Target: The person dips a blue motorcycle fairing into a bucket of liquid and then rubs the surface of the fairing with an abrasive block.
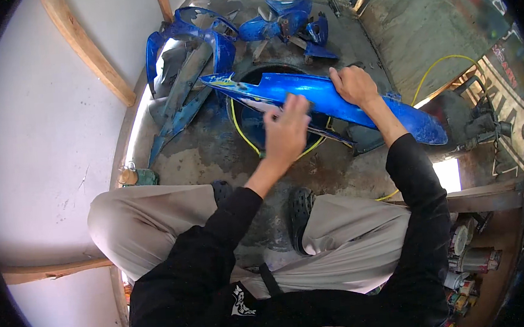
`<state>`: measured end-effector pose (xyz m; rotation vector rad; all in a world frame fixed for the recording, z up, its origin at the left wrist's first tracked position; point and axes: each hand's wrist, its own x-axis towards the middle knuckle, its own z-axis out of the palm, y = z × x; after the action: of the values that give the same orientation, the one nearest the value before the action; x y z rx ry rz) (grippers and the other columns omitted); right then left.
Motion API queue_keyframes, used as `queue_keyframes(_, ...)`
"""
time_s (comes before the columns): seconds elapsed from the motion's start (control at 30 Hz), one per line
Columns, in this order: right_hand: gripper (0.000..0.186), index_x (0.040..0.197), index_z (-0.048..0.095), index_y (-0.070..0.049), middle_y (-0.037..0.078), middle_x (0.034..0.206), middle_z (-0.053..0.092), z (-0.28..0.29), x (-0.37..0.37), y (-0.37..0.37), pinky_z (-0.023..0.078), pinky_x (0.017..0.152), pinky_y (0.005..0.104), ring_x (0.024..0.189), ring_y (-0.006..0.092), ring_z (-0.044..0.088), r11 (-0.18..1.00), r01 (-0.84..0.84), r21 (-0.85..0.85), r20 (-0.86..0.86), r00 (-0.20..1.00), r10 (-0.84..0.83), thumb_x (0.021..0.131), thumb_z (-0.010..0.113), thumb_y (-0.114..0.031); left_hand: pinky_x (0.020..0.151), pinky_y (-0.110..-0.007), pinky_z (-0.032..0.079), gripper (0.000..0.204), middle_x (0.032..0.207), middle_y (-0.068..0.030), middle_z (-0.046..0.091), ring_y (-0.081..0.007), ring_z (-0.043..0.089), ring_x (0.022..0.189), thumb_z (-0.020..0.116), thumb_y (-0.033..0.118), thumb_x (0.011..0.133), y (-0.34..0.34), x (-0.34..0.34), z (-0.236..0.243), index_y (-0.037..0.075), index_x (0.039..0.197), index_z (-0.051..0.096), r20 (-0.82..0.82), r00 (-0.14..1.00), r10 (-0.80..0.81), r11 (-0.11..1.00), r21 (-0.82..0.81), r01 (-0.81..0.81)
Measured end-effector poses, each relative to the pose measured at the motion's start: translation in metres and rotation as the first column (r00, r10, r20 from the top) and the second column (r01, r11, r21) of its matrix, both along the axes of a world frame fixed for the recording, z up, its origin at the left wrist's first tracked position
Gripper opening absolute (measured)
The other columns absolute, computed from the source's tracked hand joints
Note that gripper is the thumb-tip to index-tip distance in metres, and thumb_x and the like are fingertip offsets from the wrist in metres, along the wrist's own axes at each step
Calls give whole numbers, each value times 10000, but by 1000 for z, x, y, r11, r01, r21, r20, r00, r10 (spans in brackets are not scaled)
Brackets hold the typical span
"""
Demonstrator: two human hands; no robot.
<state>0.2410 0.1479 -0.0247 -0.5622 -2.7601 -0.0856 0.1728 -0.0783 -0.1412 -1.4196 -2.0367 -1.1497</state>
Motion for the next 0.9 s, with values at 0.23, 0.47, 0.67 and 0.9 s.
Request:
queue_keyframes(0.23, 585, 759, 758, 19, 314, 804, 707, 4, 2, -3, 580, 808, 581, 793, 504, 714, 999, 23, -49, -8, 1000, -24, 1067, 512, -413, 1132, -523, 291, 379, 1522, -84, 617, -212, 493, 1484, 559, 209, 1076, -7, -31, 2, 86, 1424, 645, 164, 983, -86, 996, 22, 84)
queue_keyframes(0.47, 597, 747, 752, 29, 312, 801, 710, 4, -6, -9, 584, 798, 575, 786, 502, 715, 1000, 3, -24, -6, 1000, -3, 1070, 509, -411, 1085, -520, 346, 364, 1514, -124, 609, -272, 537, 1437, 547, 211, 1078, -27, -95, -24, 76, 1403, 640, 200, 944, 262, 962, 20, -272)
queue_keyframes(0.67, 608, 738, 754, 22, 311, 796, 710, -3, 1, 0, 588, 782, 571, 778, 499, 718, 1000, -2, 10, -32, 999, 2, 1074, 501, -416, 1129, -513, 299, 407, 1533, -101, 603, -250, 476, 1496, 556, 186, 1074, 1, 14, 12, 75, 1462, 609, 151, 979, -138, 990, 9, 138)
queue_keyframes(0.9, 621, 746, 759, 17, 310, 802, 713, 2, 0, -3, 585, 780, 576, 781, 495, 721, 1000, 1, 9, 5, 1000, -1, 1081, 493, -433, 1071, -501, 343, 379, 1512, -83, 621, -231, 523, 1451, 534, 221, 1083, -9, -57, -7, 116, 1431, 641, 149, 987, 65, 997, 33, -70)
